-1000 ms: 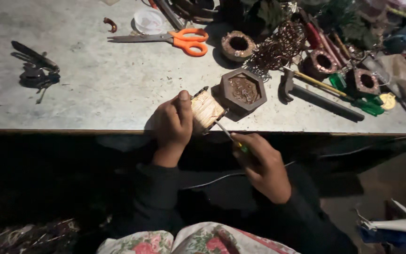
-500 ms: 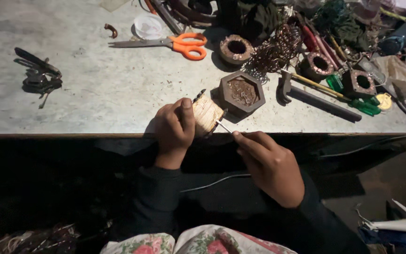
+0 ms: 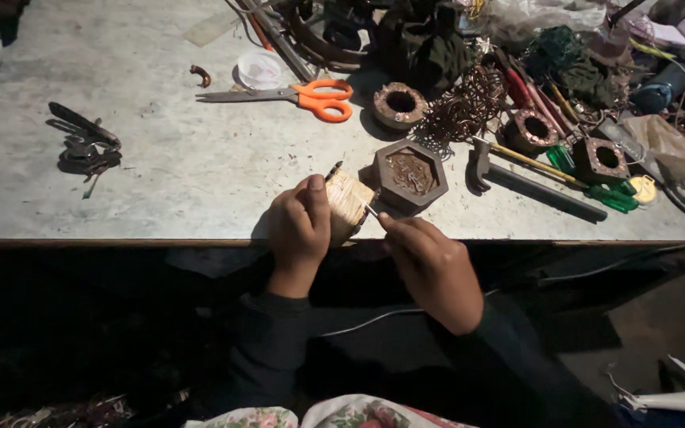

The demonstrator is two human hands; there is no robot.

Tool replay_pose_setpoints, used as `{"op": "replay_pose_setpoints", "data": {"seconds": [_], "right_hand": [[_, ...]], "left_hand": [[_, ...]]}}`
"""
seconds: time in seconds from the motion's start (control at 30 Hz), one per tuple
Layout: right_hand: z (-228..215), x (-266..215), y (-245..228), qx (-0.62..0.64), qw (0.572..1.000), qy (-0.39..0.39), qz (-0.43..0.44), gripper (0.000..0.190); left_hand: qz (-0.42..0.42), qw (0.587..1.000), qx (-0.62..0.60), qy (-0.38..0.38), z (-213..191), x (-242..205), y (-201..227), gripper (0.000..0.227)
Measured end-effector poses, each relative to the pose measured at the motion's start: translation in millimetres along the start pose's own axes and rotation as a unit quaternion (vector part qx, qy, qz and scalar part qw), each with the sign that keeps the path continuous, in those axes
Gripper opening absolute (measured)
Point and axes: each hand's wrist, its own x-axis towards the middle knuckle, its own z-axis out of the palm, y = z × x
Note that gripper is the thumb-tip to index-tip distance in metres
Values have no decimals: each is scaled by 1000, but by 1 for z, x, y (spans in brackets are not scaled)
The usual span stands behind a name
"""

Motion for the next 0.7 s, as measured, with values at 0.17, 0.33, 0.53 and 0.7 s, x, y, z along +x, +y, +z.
{"op": "replay_pose_setpoints", "data": {"seconds": [0.17, 0.33, 0.53, 0.7], "right_hand": [[23, -14, 26, 68, 996, 53, -5, 43], [51, -27, 52, 124, 991, 51, 26, 47], [70, -34, 47, 122, 987, 60, 83, 45], [23, -28, 27, 34, 997, 9, 68, 45]], "left_hand": [[-19, 1000, 14, 13, 6, 0, -9, 43], [-126, 991, 36, -10, 7, 4, -9, 46], [-171, 980, -12, -98, -4, 12, 4, 58], [-182, 979, 12, -88, -7, 14, 13, 58]]}}
